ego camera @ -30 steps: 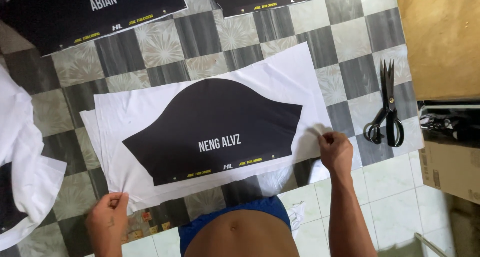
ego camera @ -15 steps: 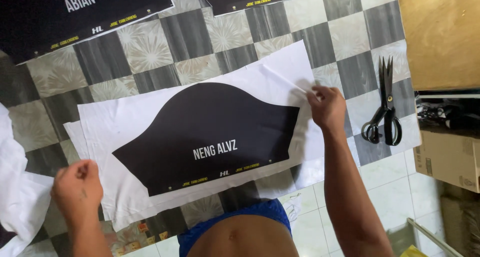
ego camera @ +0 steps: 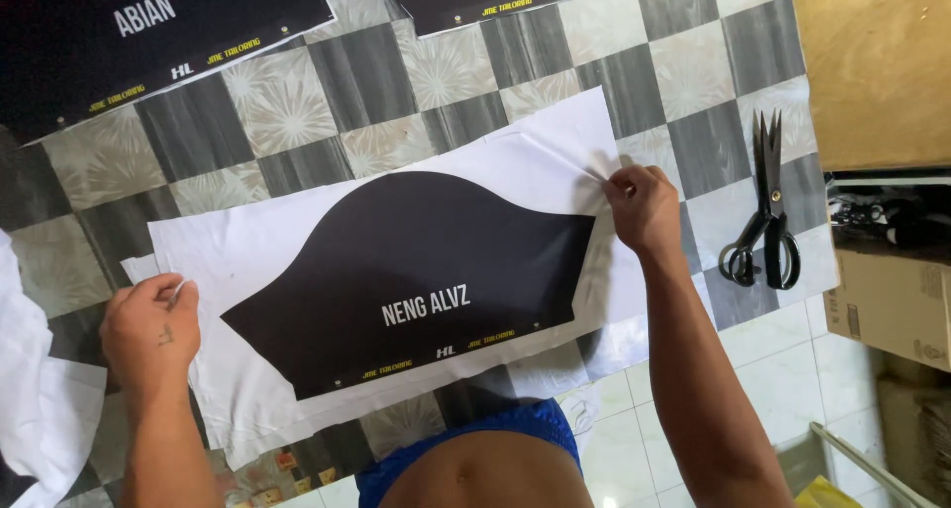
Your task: The person places a black paper template on a white fabric and uses scissors to cut the fabric along the template's outline. The person carefully follows the curved edges of the template to shape the fabric piece.
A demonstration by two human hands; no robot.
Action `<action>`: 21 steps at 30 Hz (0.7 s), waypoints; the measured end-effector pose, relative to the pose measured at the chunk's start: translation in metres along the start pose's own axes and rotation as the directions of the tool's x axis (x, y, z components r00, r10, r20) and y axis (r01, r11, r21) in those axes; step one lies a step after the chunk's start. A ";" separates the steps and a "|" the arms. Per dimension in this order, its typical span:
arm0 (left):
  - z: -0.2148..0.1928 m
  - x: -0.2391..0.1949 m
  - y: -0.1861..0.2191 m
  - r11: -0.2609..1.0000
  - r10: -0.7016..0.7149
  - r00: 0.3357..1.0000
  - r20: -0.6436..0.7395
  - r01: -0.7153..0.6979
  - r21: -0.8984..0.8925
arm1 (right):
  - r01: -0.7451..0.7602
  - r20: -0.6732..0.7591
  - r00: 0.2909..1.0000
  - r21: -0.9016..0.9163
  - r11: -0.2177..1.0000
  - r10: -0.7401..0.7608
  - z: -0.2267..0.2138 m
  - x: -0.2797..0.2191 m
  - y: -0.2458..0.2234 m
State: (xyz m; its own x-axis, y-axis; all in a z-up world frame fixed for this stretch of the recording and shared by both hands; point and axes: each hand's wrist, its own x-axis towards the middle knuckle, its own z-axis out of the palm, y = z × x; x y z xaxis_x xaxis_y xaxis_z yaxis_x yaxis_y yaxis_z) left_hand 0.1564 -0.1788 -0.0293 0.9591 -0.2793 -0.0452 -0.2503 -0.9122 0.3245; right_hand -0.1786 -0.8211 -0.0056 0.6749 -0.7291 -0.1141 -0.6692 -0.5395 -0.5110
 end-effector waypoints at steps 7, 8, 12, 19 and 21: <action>0.010 -0.004 -0.008 0.999 0.002 0.999 -0.032 -0.001 0.039 | 0.011 -0.023 1.000 0.009 1.000 -0.011 0.001 -0.001 0.003; 0.011 -0.004 -0.009 0.999 0.032 0.999 -0.038 -0.032 0.020 | 0.023 -0.029 0.999 -0.002 1.000 -0.023 0.002 0.000 0.004; 0.008 -0.005 -0.003 1.000 0.022 0.999 -0.035 -0.022 0.015 | -0.017 0.001 1.000 -0.006 1.000 0.017 -0.003 0.000 -0.002; 0.013 -0.005 -0.006 0.995 0.105 0.991 -0.082 -0.104 0.009 | -0.060 0.002 0.998 -0.022 0.998 0.060 -0.002 0.000 -0.001; 0.016 -0.004 -0.011 0.998 0.065 0.996 -0.061 -0.064 0.005 | -0.001 0.010 1.000 0.064 0.998 0.001 -0.007 -0.006 -0.010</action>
State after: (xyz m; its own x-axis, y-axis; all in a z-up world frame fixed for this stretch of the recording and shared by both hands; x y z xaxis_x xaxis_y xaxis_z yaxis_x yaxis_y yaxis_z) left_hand 0.1532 -0.1729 -0.0478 0.9472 -0.3188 0.0338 -0.3122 -0.8936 0.3224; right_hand -0.1782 -0.8146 0.0063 0.6776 -0.7250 -0.1232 -0.6488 -0.5103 -0.5645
